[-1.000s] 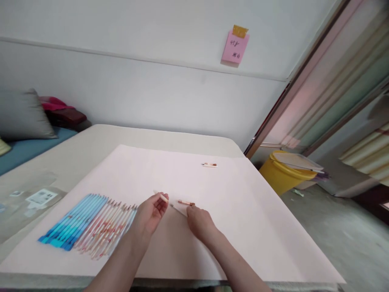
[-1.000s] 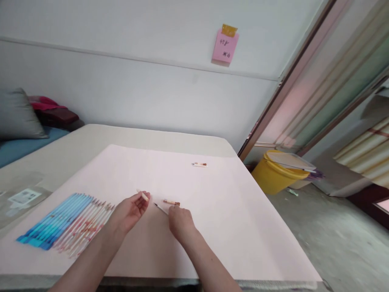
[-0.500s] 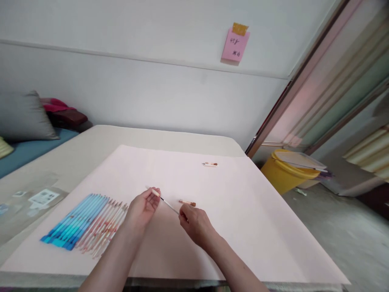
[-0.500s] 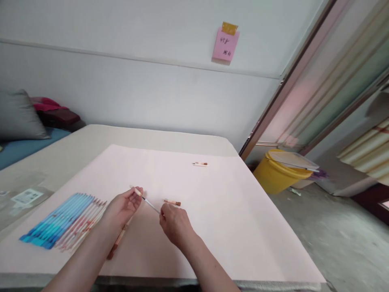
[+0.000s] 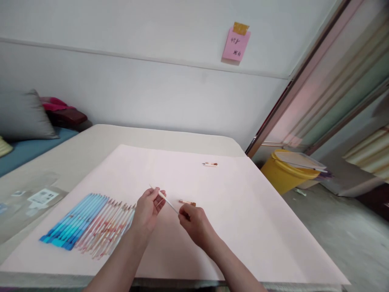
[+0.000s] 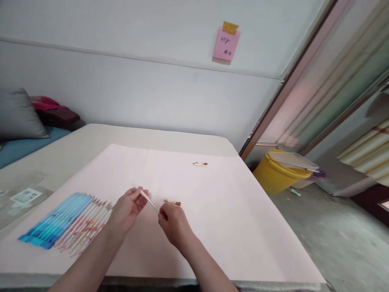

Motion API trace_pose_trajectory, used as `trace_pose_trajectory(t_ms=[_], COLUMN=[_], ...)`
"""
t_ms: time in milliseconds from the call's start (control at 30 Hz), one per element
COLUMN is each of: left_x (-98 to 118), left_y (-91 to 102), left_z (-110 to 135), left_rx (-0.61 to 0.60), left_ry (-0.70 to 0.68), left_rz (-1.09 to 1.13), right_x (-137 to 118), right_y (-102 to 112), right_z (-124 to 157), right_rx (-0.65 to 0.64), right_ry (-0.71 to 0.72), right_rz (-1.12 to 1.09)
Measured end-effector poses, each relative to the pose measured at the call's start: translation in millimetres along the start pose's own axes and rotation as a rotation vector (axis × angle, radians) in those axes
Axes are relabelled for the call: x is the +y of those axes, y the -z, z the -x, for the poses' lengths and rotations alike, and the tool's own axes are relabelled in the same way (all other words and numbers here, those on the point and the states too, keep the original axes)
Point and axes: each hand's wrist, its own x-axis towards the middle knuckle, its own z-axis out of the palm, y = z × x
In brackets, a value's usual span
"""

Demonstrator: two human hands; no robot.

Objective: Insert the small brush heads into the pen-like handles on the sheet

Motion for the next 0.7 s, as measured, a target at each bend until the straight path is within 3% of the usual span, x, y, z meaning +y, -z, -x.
trace_pose_trajectory(t_ms=[267,500,700], left_x=[-26,-24,-26], left_y=[-17.5,-13.4,-10.2], left_z=[30,29,19], left_rx=[-0.210,-0.187,-0.108], left_ry=[0.100,0.137,0.184], left_rz=[-0.029,-0.033,0.109], right_x=[-2,-5,0], right_y=[-5,-5,2], right_z=[0,1,-5], right_rx=[0.048,0.069,0.047], right_ry=[-0.219,-0.287,-0.300], right_rz=[-0.307,-0.410,-0.453])
